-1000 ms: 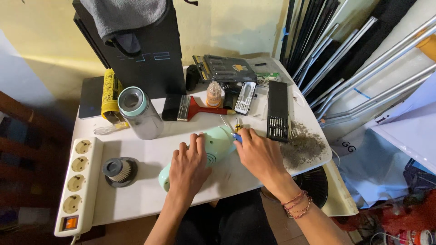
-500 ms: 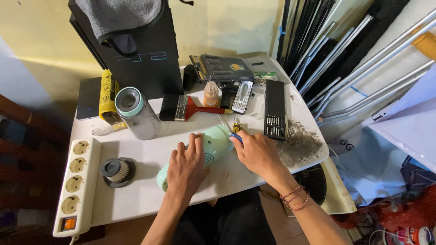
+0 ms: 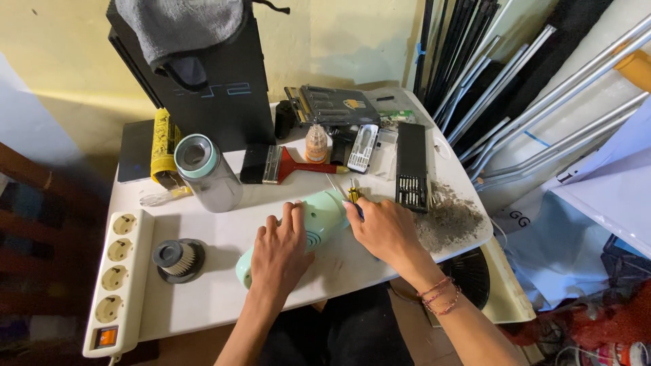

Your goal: The person uses a screwdriver to remove screws from a light green handheld appliance on a white table. They unscrew multiple fasteners, place the screws on the table, and rotate the device to access different sides.

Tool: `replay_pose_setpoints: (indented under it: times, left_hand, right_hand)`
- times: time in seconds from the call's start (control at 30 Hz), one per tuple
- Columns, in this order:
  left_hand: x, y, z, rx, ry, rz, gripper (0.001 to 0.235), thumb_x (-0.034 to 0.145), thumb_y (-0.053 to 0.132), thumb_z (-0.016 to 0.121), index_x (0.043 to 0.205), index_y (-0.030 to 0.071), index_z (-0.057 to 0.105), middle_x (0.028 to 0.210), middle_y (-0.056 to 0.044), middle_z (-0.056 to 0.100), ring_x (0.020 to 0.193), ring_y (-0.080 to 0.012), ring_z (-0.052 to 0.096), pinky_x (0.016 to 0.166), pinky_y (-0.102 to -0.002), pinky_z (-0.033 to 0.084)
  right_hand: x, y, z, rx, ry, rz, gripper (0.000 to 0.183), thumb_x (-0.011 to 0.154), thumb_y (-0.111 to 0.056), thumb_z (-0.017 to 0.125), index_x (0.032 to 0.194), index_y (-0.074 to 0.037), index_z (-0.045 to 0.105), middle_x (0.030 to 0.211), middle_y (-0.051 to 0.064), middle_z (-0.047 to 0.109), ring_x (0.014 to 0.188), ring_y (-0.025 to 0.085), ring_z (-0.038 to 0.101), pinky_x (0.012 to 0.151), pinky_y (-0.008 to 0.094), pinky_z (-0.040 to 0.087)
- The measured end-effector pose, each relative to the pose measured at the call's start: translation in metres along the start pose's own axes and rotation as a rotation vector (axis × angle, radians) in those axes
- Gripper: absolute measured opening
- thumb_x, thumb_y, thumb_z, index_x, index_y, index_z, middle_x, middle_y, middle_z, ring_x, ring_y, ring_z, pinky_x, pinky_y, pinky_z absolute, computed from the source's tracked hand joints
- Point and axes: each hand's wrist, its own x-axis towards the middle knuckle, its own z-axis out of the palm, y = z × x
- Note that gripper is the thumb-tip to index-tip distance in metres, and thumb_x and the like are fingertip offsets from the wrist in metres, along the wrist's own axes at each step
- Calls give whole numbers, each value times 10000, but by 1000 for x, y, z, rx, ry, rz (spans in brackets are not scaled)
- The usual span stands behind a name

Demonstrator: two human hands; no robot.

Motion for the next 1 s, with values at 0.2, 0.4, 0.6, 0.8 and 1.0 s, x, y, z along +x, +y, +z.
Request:
replay_pose_setpoints:
  times: [0.2,0.4,0.6,0.8,1.0]
  left_hand:
    - [5,-3,-9,-67,-49,-15,981,534,274,953,1346,-8,482,1220,-128,549,926,-324,625,771,-432,545]
    - [9,-8,-5,-88,-108,-63,921,545,254,950,1293,4,473,1219,-113,550,932,-320,630,794,-429,552]
    - [10,-9,0,-74,-117,-59,991,552,318,963,1346,-4,466,1202,-134,549,940,-325,632,793,-432,555]
    - [8,-9,-4,-98,-33,-46,905,548,254,933,1289,-7,483,1200,-117,565,920,-318,641,771,-423,554]
    - [13,-13,-7,-115,-106,-60,957,567,341,924,1317,-25,455,1177,-128,558,917,-328,650,763,-422,578]
  right_hand:
    - [2,1,-13,149,42,-37,324,908,-384,623,837,-101,763,550,161,665,510,357,691,505,468,560]
    - [-3,12,-25,126,47,-36,294,899,-379,663,856,-109,770,525,148,650,495,339,672,517,446,545]
    - [-9,25,-25,243,132,-118,309,948,-357,641,840,-75,705,586,117,661,552,334,665,515,441,501]
    - [-15,18,-17,387,40,-4,237,972,-321,598,982,-94,666,624,100,698,543,287,703,501,402,493]
    - [-21,10,12,612,28,-24,342,957,-202,598,1287,-138,538,714,48,769,522,159,685,502,343,529]
